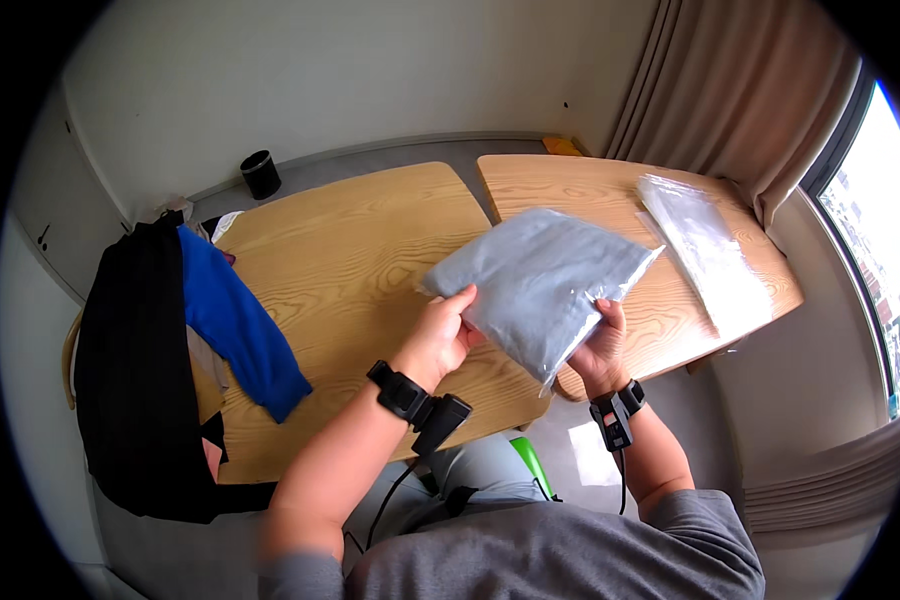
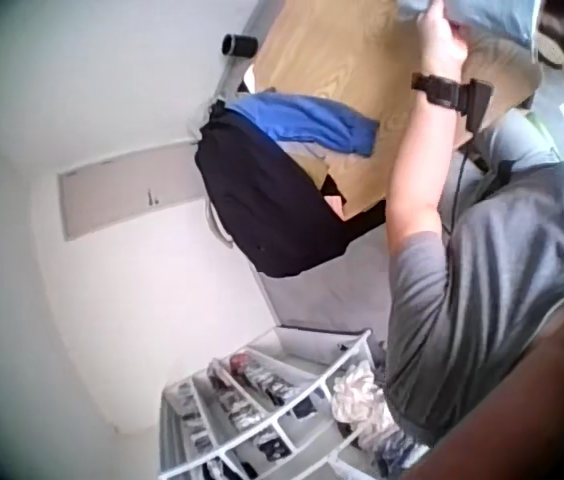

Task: Folding denim pants and placing them inside a plastic packaging bag.

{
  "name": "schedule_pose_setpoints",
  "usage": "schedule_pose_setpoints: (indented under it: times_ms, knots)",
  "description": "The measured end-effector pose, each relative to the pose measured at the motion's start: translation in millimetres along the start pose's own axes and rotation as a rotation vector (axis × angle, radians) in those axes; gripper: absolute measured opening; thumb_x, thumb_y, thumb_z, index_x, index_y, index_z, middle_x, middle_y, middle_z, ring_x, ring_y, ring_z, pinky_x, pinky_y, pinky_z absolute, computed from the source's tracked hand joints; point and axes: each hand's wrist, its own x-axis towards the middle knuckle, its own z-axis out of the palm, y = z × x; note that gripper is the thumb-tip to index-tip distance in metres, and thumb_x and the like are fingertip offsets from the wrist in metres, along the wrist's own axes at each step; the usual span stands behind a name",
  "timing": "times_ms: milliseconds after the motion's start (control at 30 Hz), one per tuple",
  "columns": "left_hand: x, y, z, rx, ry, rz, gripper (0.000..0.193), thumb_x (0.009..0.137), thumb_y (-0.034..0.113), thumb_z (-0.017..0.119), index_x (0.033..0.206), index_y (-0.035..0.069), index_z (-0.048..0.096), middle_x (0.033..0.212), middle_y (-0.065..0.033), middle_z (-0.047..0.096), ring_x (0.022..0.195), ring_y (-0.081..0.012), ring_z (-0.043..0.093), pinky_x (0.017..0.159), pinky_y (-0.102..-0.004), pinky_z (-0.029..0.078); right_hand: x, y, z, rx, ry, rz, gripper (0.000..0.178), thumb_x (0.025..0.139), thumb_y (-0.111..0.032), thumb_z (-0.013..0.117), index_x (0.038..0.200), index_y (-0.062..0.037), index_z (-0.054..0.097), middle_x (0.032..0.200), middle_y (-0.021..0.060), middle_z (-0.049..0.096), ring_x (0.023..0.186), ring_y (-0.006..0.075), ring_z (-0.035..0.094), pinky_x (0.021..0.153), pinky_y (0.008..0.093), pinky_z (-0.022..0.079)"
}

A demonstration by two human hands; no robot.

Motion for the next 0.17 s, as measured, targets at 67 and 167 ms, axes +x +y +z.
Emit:
schedule_pose_setpoints:
  times_ms: [67, 167]
  knots:
    - [29, -13, 17, 0.021, -0.004, -0.053, 0.027, 0.091, 0.023, 0.058, 0.113, 0.007, 0.054, 0.106, -0.0045, 0.060, 0.093, -0.0177, 0.059, 0.079, -0.0331, 0.050, -1, -20, -14, -0.026, -0.004, -0.076, 0.060, 0.071, -0.014, 0.064, 0.126, -0.0012, 0.044, 0.121, 0.0163, 0.055, 0.115, 0.0344, 0.049, 0.104, 0.0529, 0.033]
    - [67, -30, 27, 0.078, -0.056, -0.110, 0.038, 0.088, 0.027, 0.063, 0.120, 0.010, 0.050, 0.113, -0.0040, 0.057, 0.104, -0.0211, 0.052, 0.089, -0.0433, 0.045, 3, -43, -31, -0.057, -0.052, -0.125, 0.073, 0.070, -0.018, 0.064, 0.135, -0.0018, 0.035, 0.133, 0.0183, 0.046, 0.124, 0.0380, 0.041, 0.108, 0.0568, 0.027]
